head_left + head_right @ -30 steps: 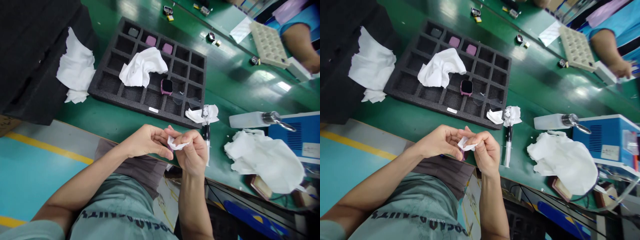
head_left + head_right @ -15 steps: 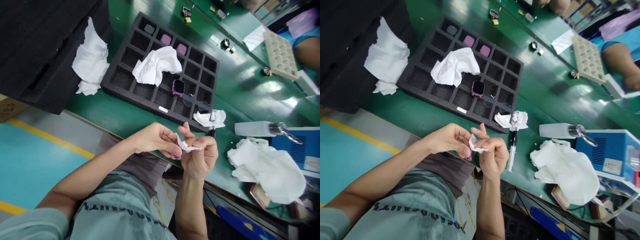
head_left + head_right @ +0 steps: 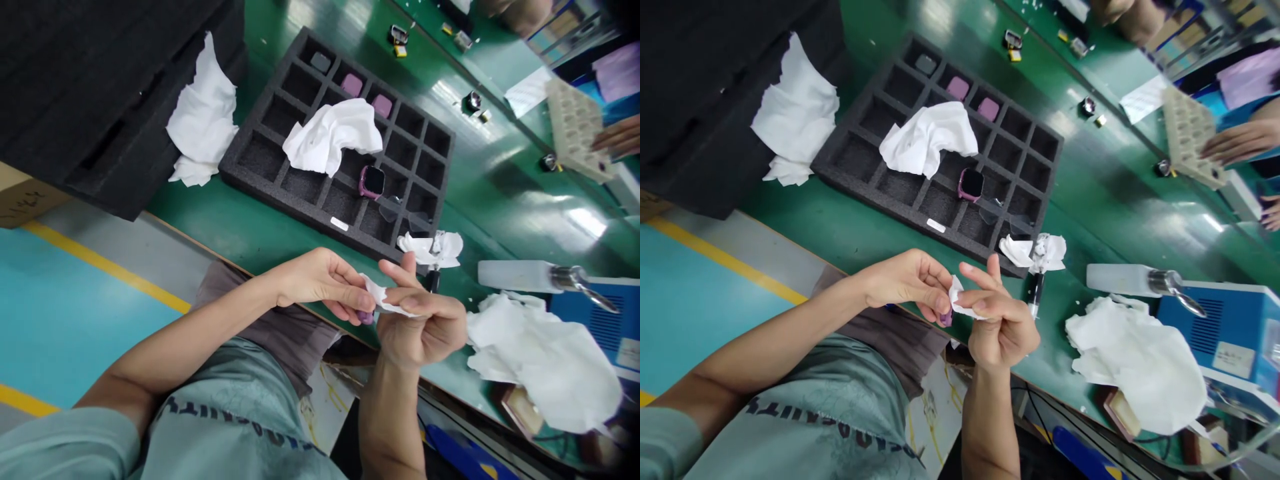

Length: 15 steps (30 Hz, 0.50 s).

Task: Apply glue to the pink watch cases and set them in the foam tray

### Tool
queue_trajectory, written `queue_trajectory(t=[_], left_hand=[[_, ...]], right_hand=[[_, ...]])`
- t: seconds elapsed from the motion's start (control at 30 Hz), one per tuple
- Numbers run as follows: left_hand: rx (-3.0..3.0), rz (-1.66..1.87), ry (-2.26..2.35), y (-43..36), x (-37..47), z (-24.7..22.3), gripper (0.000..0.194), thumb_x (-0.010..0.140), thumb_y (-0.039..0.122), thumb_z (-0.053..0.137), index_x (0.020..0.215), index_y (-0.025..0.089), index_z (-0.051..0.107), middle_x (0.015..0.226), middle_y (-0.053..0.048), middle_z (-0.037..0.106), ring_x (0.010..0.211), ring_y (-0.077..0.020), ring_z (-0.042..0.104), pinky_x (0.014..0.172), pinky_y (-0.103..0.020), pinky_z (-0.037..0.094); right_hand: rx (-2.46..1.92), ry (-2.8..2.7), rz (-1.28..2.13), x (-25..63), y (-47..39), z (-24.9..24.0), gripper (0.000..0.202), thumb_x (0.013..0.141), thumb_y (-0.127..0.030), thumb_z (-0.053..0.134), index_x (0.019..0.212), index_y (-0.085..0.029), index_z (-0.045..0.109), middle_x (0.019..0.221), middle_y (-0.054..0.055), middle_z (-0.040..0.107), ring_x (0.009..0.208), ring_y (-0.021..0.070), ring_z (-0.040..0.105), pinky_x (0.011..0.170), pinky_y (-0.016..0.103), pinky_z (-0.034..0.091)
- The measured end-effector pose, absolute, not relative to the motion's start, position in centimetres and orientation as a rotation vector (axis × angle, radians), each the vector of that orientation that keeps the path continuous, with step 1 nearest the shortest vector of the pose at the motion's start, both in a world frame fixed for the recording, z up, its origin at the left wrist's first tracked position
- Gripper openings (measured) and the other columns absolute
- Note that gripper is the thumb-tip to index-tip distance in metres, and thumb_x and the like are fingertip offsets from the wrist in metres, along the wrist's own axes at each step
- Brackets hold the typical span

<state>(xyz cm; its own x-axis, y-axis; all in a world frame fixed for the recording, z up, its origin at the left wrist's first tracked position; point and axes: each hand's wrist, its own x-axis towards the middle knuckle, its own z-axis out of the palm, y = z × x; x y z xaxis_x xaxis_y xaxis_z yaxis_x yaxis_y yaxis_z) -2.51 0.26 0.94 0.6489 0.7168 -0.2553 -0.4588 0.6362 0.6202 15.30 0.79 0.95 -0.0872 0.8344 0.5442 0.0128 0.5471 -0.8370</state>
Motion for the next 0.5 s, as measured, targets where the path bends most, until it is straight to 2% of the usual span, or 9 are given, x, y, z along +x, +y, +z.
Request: queue_trajectory(t=[0.07,0.23,0.5], left_hand=[[0.548,0.705,0.519,0.3,-2.5,0.9,0.042,0.056,0.045,0.1,0.078,0.015,0.081,0.072,-0.002,0.078,0.065,-0.0108,0.075,0.062,-0.017,0.059],[0.567,0.726,0.518,0.2,-2.5,0.8,0.044,0.056,0.048,0.099,0.079,0.015,0.081,0.073,-0.003,0.079,0.066,-0.0123,0.075,0.065,-0.02,0.059],[0.579,0.735,0.515,0.2,-2.7,0.9,0.047,0.056,0.052,0.098,0.078,0.015,0.08,0.075,-0.003,0.079,0.067,-0.0124,0.075,0.068,-0.021,0.06]], right_hand=[[-0.744,-1.549,0.79,15.6,0.8,1.0,0.026,0.096,-0.041,0.069,0.076,-0.026,0.063,0.068,-0.005,0.077,0.09,0.0265,0.082,0.123,0.07,0.035],[-0.732,-1.624,0.742,16.2,0.8,1.0,0.025,0.097,-0.041,0.068,0.077,-0.027,0.064,0.07,-0.005,0.078,0.092,0.0277,0.082,0.118,0.072,0.043],[-0.726,-1.72,0.625,16.9,0.6,1.0,0.034,0.099,-0.043,0.064,0.068,-0.028,0.065,0.07,-0.006,0.078,0.095,0.0279,0.082,0.122,0.073,0.036]])
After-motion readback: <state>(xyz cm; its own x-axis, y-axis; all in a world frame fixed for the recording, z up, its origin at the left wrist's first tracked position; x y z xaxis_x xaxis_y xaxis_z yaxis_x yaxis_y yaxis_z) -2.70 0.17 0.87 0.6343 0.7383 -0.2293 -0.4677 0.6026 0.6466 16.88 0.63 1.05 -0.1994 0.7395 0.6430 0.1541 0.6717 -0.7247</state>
